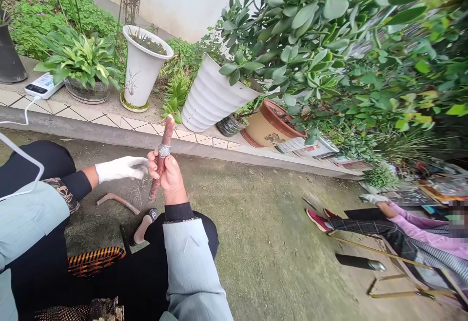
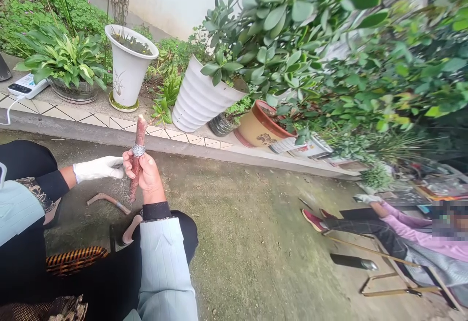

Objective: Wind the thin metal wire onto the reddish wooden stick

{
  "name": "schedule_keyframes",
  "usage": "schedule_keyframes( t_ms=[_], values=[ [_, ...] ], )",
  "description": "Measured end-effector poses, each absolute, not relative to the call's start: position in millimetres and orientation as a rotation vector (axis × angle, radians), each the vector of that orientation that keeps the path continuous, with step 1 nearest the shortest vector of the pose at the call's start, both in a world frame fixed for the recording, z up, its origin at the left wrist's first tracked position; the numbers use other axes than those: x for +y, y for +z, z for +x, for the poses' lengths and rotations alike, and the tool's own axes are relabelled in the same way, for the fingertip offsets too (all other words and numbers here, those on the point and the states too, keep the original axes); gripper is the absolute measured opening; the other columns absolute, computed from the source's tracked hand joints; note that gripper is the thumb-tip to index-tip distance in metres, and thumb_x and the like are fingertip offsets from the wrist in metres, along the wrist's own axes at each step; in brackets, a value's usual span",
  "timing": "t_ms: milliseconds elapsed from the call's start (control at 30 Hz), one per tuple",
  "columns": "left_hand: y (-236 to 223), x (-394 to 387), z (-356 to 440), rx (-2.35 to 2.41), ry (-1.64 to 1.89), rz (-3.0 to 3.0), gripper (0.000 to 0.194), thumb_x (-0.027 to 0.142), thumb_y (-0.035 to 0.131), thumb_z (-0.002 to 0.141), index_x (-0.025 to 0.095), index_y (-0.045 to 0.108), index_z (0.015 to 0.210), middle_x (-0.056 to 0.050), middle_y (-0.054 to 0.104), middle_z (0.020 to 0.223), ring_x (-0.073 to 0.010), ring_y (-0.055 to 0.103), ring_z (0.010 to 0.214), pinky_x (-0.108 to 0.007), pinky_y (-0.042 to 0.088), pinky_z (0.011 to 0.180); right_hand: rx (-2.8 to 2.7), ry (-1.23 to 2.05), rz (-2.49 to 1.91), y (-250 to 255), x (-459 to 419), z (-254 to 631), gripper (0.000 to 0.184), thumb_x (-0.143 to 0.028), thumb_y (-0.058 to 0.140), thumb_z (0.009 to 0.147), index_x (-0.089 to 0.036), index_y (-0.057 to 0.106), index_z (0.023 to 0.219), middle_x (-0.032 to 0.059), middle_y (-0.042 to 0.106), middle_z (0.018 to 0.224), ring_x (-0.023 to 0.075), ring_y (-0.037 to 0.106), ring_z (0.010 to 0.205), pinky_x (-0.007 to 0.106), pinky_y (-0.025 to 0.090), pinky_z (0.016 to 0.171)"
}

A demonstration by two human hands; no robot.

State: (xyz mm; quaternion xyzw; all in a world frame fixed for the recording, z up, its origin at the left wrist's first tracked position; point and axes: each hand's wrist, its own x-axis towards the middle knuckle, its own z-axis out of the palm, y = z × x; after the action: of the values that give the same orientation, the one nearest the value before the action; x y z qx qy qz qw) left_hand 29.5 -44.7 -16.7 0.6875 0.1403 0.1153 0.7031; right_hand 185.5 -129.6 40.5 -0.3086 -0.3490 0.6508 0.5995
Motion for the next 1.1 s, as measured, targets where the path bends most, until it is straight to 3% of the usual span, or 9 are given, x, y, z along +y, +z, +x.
schedule_keyframes(
  t_ms=[133, 300, 500, 633, 833, 933, 1100],
  values=[
    [-22, -42, 31, 0.327, 0.204, 1.771, 0.034, 0.038, 0.062, 0.079, 0.011, 0.062, 0.101, -0.003, 0.062, 0.088, -0.0152, 0.054, 0.075, -0.023, 0.042, 0.065, -0.821, 1.554, -0.7, 38, -128, 184, 0.047, -0.055, 0.072, 0.065, -0.018, 0.054, 0.089, 0.0055, 0.049, 0.086, 0.0094, 0.037, 0.06, 0.018, 0.03, 0.036],
    [-7, -40, 23, 0.34, 0.079, 1.992, 0.039, 0.042, 0.046, 0.089, 0.011, 0.065, 0.103, -0.004, 0.065, 0.088, -0.015, 0.054, 0.074, -0.022, 0.042, 0.067, -0.797, 1.539, -0.699, 39, -128, 185, 0.045, -0.053, 0.073, 0.066, -0.018, 0.055, 0.089, 0.0056, 0.052, 0.086, 0.0093, 0.037, 0.059, 0.018, 0.031, 0.036],
    [7, -41, 18, 0.372, -0.118, 2.07, 0.034, 0.036, 0.061, 0.077, 0.014, 0.067, 0.102, -0.003, 0.067, 0.091, -0.0168, 0.059, 0.08, -0.02, 0.043, 0.071, -0.794, 1.522, -0.705, 38, -128, 186, 0.039, -0.049, 0.071, 0.071, -0.017, 0.057, 0.089, 0.0059, 0.053, 0.086, 0.0097, 0.039, 0.061, 0.017, 0.032, 0.036],
    [0, -41, 18, 0.329, -0.116, 2.019, 0.029, 0.037, 0.06, 0.079, 0.016, 0.07, 0.096, -0.001, 0.068, 0.084, -0.0154, 0.057, 0.075, -0.019, 0.041, 0.067, -0.815, 1.527, -0.694, 36, -127, 185, 0.039, -0.048, 0.071, 0.071, -0.017, 0.057, 0.09, 0.006, 0.054, 0.087, 0.0095, 0.04, 0.061, 0.017, 0.033, 0.037],
    [-6, -47, 20, 0.211, -0.188, 1.539, 0.043, 0.038, 0.068, 0.074, 0.017, 0.067, 0.111, -0.004, 0.068, 0.084, -0.0159, 0.057, 0.069, -0.021, 0.043, 0.063, -0.795, 1.499, -0.742, 35, -125, 187, 0.036, -0.048, 0.068, 0.074, -0.017, 0.057, 0.09, 0.0068, 0.055, 0.089, 0.0099, 0.041, 0.063, 0.017, 0.033, 0.037],
    [-5, -48, 21, 0.171, -0.153, 1.484, 0.04, 0.034, 0.072, 0.069, 0.016, 0.069, 0.105, -0.004, 0.067, 0.081, -0.0156, 0.055, 0.067, -0.022, 0.042, 0.062, -0.801, 1.5, -0.756, 36, -125, 187, 0.036, -0.048, 0.067, 0.075, -0.016, 0.057, 0.089, 0.0068, 0.054, 0.088, 0.0101, 0.041, 0.063, 0.017, 0.033, 0.037],
    [-14, -41, 20, 0.216, -0.055, 1.587, 0.022, 0.033, 0.066, 0.076, 0.012, 0.069, 0.082, -0.002, 0.06, 0.065, -0.0132, 0.051, 0.058, -0.022, 0.038, 0.056, -0.824, 1.499, -0.7, 36, -127, 189, 0.039, -0.048, 0.071, 0.072, -0.016, 0.06, 0.09, 0.0062, 0.054, 0.087, 0.0099, 0.042, 0.064, 0.017, 0.033, 0.038]
  ],
)
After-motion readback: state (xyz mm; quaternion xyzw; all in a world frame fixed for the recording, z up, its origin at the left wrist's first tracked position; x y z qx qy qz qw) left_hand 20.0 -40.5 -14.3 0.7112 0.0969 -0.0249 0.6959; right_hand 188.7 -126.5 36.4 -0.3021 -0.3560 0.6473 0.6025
